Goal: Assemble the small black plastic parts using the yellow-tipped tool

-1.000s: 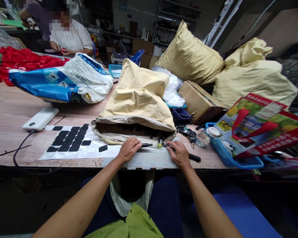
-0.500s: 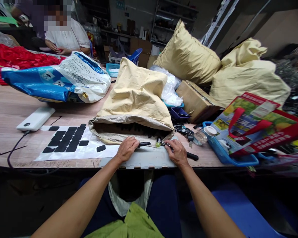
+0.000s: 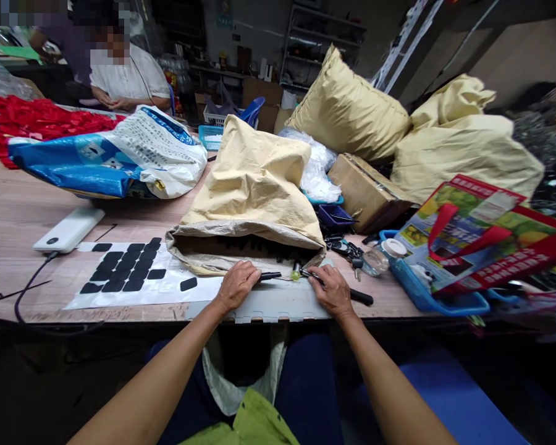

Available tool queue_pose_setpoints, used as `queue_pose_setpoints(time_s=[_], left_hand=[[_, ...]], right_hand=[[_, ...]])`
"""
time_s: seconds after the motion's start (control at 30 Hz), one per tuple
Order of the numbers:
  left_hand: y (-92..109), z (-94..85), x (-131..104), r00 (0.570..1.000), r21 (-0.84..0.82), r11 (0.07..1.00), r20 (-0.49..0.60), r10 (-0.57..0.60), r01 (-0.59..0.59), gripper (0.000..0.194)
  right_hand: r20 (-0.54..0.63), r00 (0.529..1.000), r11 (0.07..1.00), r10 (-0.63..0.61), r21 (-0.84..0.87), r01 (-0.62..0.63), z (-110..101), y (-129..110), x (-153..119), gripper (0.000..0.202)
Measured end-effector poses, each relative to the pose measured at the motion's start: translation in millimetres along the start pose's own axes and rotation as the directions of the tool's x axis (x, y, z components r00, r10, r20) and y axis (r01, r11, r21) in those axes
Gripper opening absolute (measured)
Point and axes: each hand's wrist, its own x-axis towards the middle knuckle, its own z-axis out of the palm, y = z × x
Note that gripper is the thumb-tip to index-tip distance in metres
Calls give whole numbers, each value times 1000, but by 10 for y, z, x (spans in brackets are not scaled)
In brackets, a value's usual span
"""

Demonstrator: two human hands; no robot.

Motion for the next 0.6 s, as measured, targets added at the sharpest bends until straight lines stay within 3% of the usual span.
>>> queue_pose_setpoints(time_s=[0.6], left_hand=[[40,-34,-8,1000,0,1000,16,2,-2,45]], right_hand=[[-6,1000,1000,-6,-18,6,12,10,-3,24]])
